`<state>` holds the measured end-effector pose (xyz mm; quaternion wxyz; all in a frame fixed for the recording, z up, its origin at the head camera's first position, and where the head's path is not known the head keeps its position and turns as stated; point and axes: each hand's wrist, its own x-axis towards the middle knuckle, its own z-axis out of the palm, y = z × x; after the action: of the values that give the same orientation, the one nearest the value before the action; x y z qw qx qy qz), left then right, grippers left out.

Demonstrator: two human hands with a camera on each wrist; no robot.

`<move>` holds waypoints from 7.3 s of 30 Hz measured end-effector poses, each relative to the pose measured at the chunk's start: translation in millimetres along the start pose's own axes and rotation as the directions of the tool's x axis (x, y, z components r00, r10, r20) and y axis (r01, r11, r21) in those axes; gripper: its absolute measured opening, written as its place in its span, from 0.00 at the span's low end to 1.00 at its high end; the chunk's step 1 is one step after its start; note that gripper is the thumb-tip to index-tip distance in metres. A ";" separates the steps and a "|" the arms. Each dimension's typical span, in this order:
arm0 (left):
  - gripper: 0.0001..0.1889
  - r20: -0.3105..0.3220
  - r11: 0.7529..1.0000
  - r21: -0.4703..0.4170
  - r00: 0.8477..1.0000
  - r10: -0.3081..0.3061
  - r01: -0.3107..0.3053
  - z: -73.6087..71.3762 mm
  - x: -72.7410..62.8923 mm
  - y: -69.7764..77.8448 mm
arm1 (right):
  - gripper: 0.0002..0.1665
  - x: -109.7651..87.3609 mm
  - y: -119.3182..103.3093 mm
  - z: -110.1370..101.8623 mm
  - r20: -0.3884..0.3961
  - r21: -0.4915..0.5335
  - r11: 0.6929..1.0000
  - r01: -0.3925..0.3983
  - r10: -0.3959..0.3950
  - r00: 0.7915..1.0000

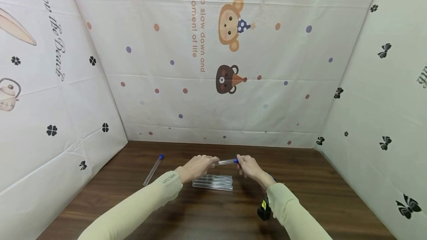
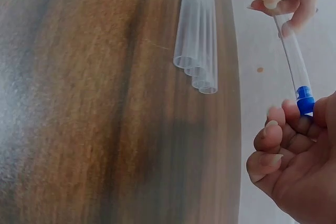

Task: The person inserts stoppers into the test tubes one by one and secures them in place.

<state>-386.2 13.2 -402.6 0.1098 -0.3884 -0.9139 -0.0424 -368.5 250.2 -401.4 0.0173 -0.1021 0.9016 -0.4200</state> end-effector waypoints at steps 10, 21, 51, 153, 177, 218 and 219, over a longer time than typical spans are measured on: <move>0.18 0.007 0.999 -0.027 0.999 -0.035 0.035 -3.4 -8.1 -9.1 | 0.28 1.1 -2.8 -7.7 -0.064 -0.032 0.997 0.068 -0.070 0.996; 0.13 0.020 0.995 -0.062 0.997 -0.075 0.076 -15.8 -18.8 -17.7 | 0.27 -1.5 7.2 -24.5 -0.083 -0.102 0.991 0.084 -0.093 0.992; 0.21 0.070 0.946 -0.001 0.943 -0.324 0.325 -14.9 -43.8 -43.7 | 0.27 -7.7 32.0 -47.1 -0.065 -0.167 0.986 0.021 -0.033 0.997; 0.10 0.230 0.757 0.058 0.730 -0.644 0.650 -6.2 -80.7 -72.9 | 0.32 -11.5 40.3 -41.4 -0.037 -0.198 0.980 0.000 -0.008 0.999; 0.03 0.192 0.751 0.073 0.730 -0.656 0.656 -7.3 -80.1 -76.4 | 0.33 -8.8 39.2 -43.3 -0.040 -0.197 0.980 0.021 -0.029 0.999; 0.07 0.185 0.752 0.082 0.732 -0.656 0.654 -1.3 -83.5 -88.7 | 0.31 -13.3 39.4 -50.9 -0.033 -0.220 0.975 0.019 -0.027 0.999; 0.07 0.187 0.751 0.082 0.730 -0.657 0.655 -1.4 -83.1 -89.0 | 0.31 -13.0 40.5 -51.2 -0.035 -0.224 0.974 0.017 -0.025 0.999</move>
<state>-393.9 -107.0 -420.0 -0.0044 -0.0426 -0.9985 -0.0334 -368.6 316.8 -399.8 -0.0156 -0.1051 0.9422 -0.3179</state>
